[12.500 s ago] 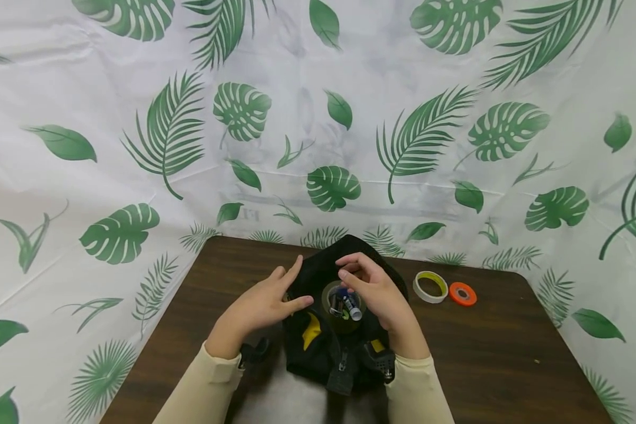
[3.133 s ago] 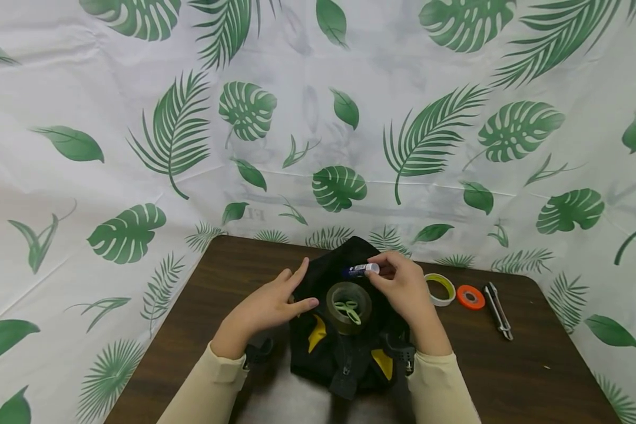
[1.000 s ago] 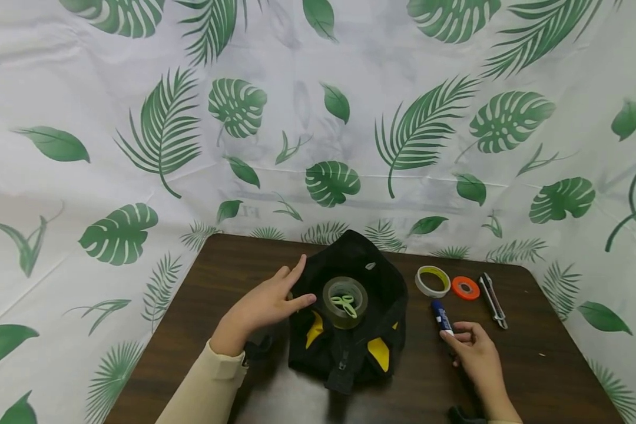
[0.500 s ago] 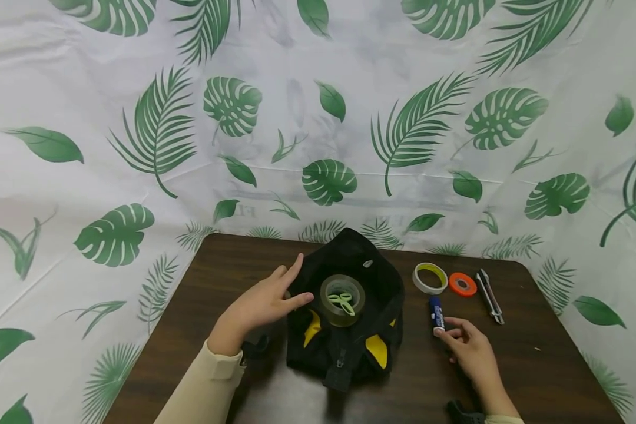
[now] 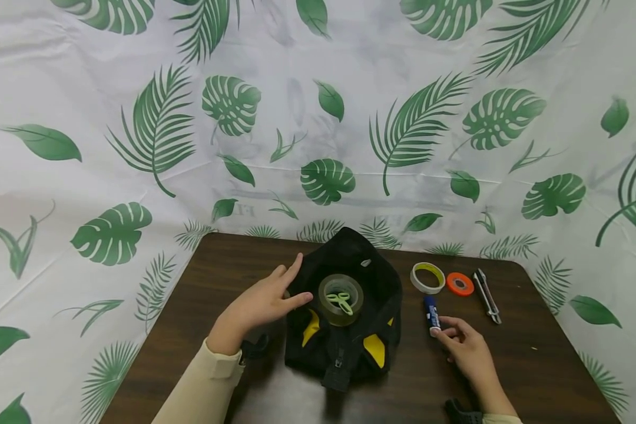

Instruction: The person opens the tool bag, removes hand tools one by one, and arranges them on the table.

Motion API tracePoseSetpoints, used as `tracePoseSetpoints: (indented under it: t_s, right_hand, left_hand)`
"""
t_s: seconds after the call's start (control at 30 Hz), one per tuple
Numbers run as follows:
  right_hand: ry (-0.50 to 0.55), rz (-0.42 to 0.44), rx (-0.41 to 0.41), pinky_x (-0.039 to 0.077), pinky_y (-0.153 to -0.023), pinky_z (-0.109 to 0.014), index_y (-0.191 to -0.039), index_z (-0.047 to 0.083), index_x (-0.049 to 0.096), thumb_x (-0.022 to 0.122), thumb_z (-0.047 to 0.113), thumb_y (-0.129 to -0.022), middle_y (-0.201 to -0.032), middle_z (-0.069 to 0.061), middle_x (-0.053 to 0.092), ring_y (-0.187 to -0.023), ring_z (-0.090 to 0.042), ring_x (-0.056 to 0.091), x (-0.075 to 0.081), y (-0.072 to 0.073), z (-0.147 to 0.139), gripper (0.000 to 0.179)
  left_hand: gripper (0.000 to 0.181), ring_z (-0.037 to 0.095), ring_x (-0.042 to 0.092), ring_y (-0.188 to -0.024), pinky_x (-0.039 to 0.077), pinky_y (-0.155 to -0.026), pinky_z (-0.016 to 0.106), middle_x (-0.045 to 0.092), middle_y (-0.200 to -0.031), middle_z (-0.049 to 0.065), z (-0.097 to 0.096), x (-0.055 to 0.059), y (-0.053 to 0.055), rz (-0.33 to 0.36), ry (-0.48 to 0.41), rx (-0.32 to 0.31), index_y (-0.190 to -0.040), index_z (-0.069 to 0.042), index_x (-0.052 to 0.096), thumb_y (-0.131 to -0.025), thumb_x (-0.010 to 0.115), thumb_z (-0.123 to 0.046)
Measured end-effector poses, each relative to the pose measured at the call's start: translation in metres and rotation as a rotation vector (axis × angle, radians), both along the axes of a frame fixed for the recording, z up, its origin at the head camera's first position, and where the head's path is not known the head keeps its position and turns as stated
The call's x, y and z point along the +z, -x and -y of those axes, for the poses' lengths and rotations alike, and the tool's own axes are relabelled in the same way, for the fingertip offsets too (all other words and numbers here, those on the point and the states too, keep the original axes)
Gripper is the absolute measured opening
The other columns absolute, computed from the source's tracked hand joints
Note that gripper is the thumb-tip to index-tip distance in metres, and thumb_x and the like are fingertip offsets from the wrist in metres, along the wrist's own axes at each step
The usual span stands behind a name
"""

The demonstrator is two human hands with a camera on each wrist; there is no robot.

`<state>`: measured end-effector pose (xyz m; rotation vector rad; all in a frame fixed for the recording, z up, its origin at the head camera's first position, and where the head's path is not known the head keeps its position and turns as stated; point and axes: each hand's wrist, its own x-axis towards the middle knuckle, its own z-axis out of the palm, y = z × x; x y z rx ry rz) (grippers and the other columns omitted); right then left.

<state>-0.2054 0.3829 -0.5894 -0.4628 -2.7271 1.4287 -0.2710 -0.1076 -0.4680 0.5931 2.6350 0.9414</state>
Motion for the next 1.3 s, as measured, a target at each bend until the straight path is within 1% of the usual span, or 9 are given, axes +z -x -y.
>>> tracePoseSetpoints:
  t_s: [0.17, 0.27, 0.33, 0.5, 0.6, 0.8, 1.0, 1.13, 1.3]
  right_hand:
    - [0.117, -0.035, -0.041, 0.060, -0.058, -0.033, -0.153, 0.005, 0.053, 0.078, 0.041, -0.103, -0.094, -0.003, 0.068, -0.064, -0.015, 0.063, 0.001, -0.001, -0.001, 0.067]
    - [0.178, -0.048, -0.069, 0.061, -0.060, -0.032, -0.153, 0.004, 0.053, 0.076, 0.037, -0.105, -0.093, 0.001, 0.068, -0.067, -0.013, 0.065, -0.001, 0.000, -0.003, 0.062]
    - [0.259, -0.076, -0.088, 0.061, -0.061, -0.031, -0.150, 0.003, 0.055, 0.076, 0.033, -0.106, -0.091, 0.003, 0.069, -0.069, -0.012, 0.065, -0.003, 0.000, -0.004, 0.057]
    - [0.609, -0.254, -0.096, 0.062, -0.066, -0.027, -0.136, 0.001, 0.062, 0.072, 0.020, -0.108, -0.092, 0.003, 0.072, -0.075, -0.011, 0.068, 0.006, -0.008, 0.003, 0.035]
    - [0.701, -0.342, -0.040, 0.062, -0.069, -0.026, -0.131, 0.000, 0.064, 0.067, 0.012, -0.110, -0.095, 0.001, 0.071, -0.078, -0.011, 0.069, 0.024, -0.013, 0.016, 0.025]
    - [0.593, -0.419, 0.147, 0.061, -0.072, -0.026, -0.131, -0.012, 0.059, 0.061, 0.001, -0.110, -0.094, 0.000, 0.067, -0.080, -0.013, 0.067, 0.071, -0.018, 0.055, 0.025]
    - [0.485, -0.424, 0.291, 0.062, -0.072, -0.028, -0.127, -0.011, 0.060, 0.064, 0.001, -0.109, -0.097, 0.000, 0.068, -0.080, -0.018, 0.067, 0.115, -0.019, 0.092, 0.022]
    - [0.394, -0.387, 0.388, 0.063, -0.076, -0.028, -0.127, -0.012, 0.060, 0.064, 0.002, -0.109, -0.100, 0.000, 0.068, -0.084, -0.022, 0.069, 0.130, -0.018, 0.111, 0.023]
    - [0.332, -0.339, 0.475, 0.063, -0.079, -0.030, -0.128, -0.008, 0.062, 0.066, 0.005, -0.109, -0.102, -0.001, 0.069, -0.088, -0.025, 0.071, 0.135, -0.013, 0.130, 0.023]
  left_hand:
    - [0.096, 0.044, 0.052, -0.151, 0.042, -0.122, 0.065, 0.020, -0.182, 0.017, -0.001, -0.001, 0.000, 0.000, -0.004, -0.010, -0.174, -0.044, -0.001, -0.103, 0.055, -0.076]
    - [0.096, 0.042, 0.056, -0.148, 0.044, -0.121, 0.064, 0.022, -0.181, 0.017, -0.001, -0.001, 0.001, -0.006, -0.004, -0.015, -0.174, -0.043, -0.001, -0.103, 0.055, -0.075]
    - [0.096, 0.042, 0.056, -0.148, 0.044, -0.121, 0.064, 0.023, -0.180, 0.017, -0.001, -0.001, 0.001, -0.008, 0.000, -0.015, -0.174, -0.043, -0.001, -0.103, 0.055, -0.075]
    - [0.098, 0.041, 0.050, -0.154, 0.041, -0.124, 0.064, 0.019, -0.182, 0.016, 0.000, -0.001, 0.000, 0.002, -0.005, -0.012, -0.174, -0.044, -0.001, -0.101, 0.055, -0.079]
    - [0.098, 0.040, 0.054, -0.150, 0.043, -0.122, 0.063, 0.022, -0.181, 0.016, -0.002, -0.001, 0.001, -0.004, -0.010, -0.020, -0.174, -0.044, -0.001, -0.101, 0.055, -0.079]
    - [0.098, 0.040, 0.059, -0.145, 0.045, -0.120, 0.062, 0.024, -0.180, 0.018, -0.001, -0.002, 0.002, -0.009, -0.003, -0.028, -0.175, -0.040, 0.000, -0.103, 0.055, -0.076]
    - [0.097, 0.043, 0.053, -0.151, 0.042, -0.123, 0.064, 0.022, -0.181, 0.018, 0.000, -0.002, 0.002, -0.010, -0.003, -0.025, -0.176, -0.037, 0.002, -0.104, 0.055, -0.075]
    - [0.096, 0.042, 0.054, -0.150, 0.043, -0.122, 0.063, 0.023, -0.180, 0.018, 0.002, -0.001, 0.002, -0.011, -0.002, -0.021, -0.176, -0.038, 0.002, -0.104, 0.055, -0.074]
    - [0.096, 0.043, 0.050, -0.154, 0.040, -0.124, 0.064, 0.020, -0.181, 0.018, 0.003, -0.002, 0.002, -0.003, -0.006, -0.016, -0.175, -0.042, 0.000, -0.103, 0.055, -0.076]
